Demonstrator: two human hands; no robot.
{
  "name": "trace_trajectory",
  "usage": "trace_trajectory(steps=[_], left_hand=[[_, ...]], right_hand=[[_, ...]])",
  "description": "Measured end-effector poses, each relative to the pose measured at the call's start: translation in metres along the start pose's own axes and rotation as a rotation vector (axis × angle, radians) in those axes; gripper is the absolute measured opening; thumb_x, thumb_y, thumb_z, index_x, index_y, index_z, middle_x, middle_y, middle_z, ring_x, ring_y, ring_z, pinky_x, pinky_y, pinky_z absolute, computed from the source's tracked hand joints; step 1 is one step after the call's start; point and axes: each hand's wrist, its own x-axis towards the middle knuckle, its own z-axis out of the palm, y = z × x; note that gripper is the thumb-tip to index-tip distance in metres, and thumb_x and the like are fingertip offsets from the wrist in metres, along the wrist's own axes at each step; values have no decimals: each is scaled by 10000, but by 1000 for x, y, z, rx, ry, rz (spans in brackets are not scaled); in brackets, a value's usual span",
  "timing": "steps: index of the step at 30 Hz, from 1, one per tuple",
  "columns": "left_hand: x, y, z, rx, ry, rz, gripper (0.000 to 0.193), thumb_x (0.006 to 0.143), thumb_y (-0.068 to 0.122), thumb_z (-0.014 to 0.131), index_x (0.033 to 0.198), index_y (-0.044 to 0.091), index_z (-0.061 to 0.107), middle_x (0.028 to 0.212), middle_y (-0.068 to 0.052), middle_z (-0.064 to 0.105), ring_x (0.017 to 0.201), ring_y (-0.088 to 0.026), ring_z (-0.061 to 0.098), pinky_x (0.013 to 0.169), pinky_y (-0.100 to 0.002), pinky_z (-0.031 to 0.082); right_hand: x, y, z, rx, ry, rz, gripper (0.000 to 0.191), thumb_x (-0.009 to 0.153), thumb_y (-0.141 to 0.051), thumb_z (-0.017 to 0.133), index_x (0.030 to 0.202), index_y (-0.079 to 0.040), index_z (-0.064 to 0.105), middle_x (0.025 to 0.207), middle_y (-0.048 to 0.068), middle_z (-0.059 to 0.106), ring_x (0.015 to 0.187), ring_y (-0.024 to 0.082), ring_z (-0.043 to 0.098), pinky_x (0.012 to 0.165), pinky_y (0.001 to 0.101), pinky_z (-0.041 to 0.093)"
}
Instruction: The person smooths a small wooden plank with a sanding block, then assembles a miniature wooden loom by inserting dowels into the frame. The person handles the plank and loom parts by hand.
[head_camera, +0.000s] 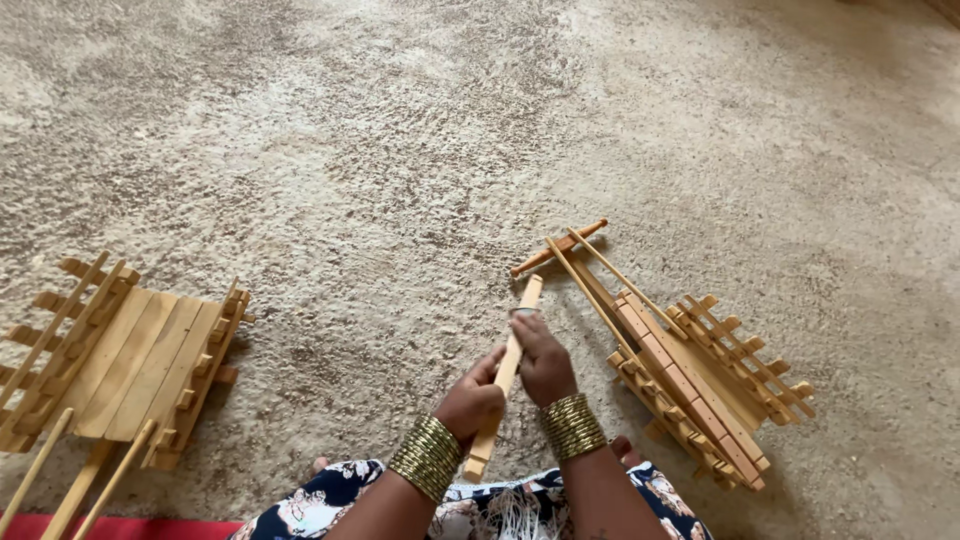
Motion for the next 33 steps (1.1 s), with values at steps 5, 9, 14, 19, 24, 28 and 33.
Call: trace_trajectory(steps=[5,9,14,19,24,28,33], left_hand=[[-6,20,10,-73,173,-59,852,790,-77,467,1575,156,231,1249,-111,576,712,-123,604,594,-247,614],[-18,52,-3,-3,434,34,538,982,161,371,1518,114,385,994,-113,639,597,-123,583,468,-242,556],[-21,71,-21,-364,489,113,597,1087,376,265,1409,-69,498,776,-83,557,502,-135,540,420,-250,549],[-14,46,-5,-373,531,-89,451,1049,262,380,1466,131,491,835,-65,625,526,-114,541,432,-232,505],[-10,20,4,105,342,-124,479,1082,306,329,1471,77,488,1123,113,571,613,-132,639,514,-259,600],[-7,14,-3,268,288,-119,497,1021,306,349,1488,154,428,1104,-7,683,605,-135,630,508,-253,590],[-8,24,-18,20,362,-24,493,1059,278,332,1461,30,472,936,-140,636,576,-149,590,466,-263,554]], right_hand=[[1,-9,2,170,-114,96,321,999,-61,439,1190,-24,695,1313,167,650,1246,330,621,934,365,604],[-1,-48,1,413,-254,-188,293,1040,3,442,1159,-6,710,1302,177,671,1301,352,588,1039,373,534],[-5,-76,-7,668,-396,-227,232,1002,22,544,1110,-42,738,1260,176,703,1292,340,592,1035,329,584],[0,-56,-8,632,-428,-104,232,1018,11,523,1082,-49,738,1279,165,696,1263,322,630,1012,328,548],[6,-13,-22,705,-211,108,231,959,10,530,1086,-12,722,1276,178,672,1222,310,630,984,331,610],[8,-13,-13,424,0,41,176,965,-22,600,1044,-34,758,1166,140,748,1164,258,690,984,334,605],[2,-50,5,352,-47,-300,203,1029,-8,548,1066,-44,745,1181,144,743,1193,279,682,972,352,577]])
